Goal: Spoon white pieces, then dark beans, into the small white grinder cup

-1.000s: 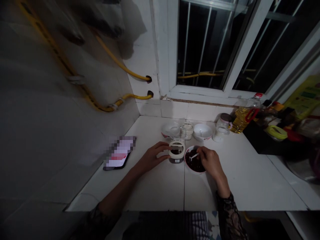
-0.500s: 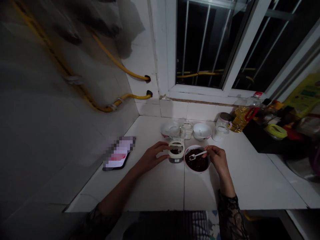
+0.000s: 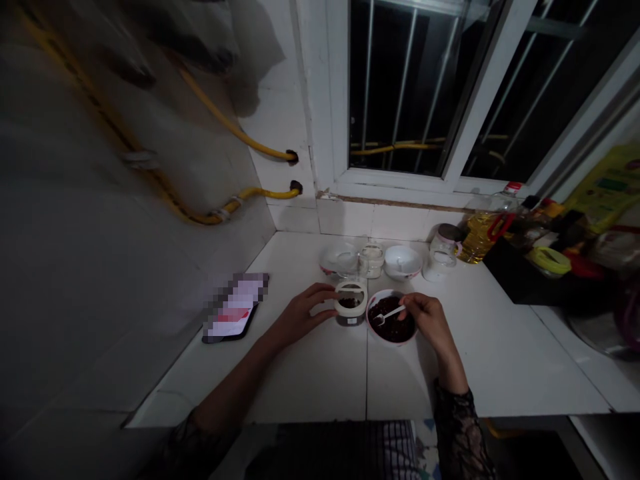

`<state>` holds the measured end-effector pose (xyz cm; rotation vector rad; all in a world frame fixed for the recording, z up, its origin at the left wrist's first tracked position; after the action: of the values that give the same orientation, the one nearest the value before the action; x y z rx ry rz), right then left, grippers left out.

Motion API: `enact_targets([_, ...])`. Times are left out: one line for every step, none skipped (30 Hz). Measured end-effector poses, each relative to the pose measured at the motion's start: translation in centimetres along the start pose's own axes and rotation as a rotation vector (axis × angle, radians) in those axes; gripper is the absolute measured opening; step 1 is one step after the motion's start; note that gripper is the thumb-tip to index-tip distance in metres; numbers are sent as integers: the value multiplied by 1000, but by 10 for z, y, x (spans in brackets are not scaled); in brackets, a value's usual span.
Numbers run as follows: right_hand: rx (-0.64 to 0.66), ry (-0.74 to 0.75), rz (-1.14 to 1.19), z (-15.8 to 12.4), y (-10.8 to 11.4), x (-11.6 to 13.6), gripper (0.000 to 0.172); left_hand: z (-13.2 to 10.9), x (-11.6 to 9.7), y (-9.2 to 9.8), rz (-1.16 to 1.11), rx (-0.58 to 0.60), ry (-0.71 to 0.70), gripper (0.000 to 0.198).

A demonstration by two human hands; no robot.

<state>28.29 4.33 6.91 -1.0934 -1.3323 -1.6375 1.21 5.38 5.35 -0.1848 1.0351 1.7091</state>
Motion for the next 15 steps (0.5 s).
enact_targets([6, -20, 21, 1, 1, -2, 36, 0, 0, 0, 0, -1, 0, 27])
enact_targets([10, -46, 44, 1, 1, -4, 36, 0, 1, 0, 0, 0, 0, 27])
enact_targets([14, -77, 68, 2, 2, -7, 36, 0, 1, 0, 1, 0, -2, 26])
enact_targets([14, -111, 93, 2, 2, -9, 36, 0, 1, 0, 4, -1, -3, 26])
enact_targets([13, -144, 120, 3, 2, -11, 36, 0, 1, 0, 6, -1, -4, 26])
enact_targets([6, -172, 146, 3, 2, -12, 36, 0, 2, 0, 8, 0, -4, 26])
enact_targets([0, -196, 168, 3, 3, -13, 36, -1, 2, -1, 8, 0, -5, 26])
enact_targets([-7, -216, 187, 3, 3, -14, 35, 0, 1, 0, 7, -2, -7, 26])
enact_targets([-15, -230, 202, 3, 3, -14, 35, 0, 1, 0, 5, -4, -8, 27])
enact_targets([-23, -239, 215, 3, 4, -14, 35, 0, 0, 0, 2, -3, -9, 27])
enact_targets([-31, -245, 226, 3, 5, -15, 34, 0, 0, 0, -1, -2, -11, 27])
enact_targets([-39, -248, 236, 4, 5, -15, 34, 0, 0, 0, -2, -1, -11, 27])
enact_targets([-46, -248, 244, 4, 6, -16, 33, 0, -1, 0, 0, 0, -11, 26])
enact_targets([-55, -246, 252, 4, 7, -16, 32, 0, 0, 0, 2, 0, -12, 26])
enact_targets([-62, -244, 257, 5, 7, -16, 31, 0, 0, 0, 5, 0, -13, 26])
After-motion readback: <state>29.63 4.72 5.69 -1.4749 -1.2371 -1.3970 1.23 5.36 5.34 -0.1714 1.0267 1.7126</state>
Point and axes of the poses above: each hand's wrist, its own z-axis towards the middle knuckle, its own y-axis out of the back of the hand, x = y × z, the point moved 6 cm from there along z, towards the middle knuckle, and after that the axes turned 6 degrees about -x, right-handed, at the moved point
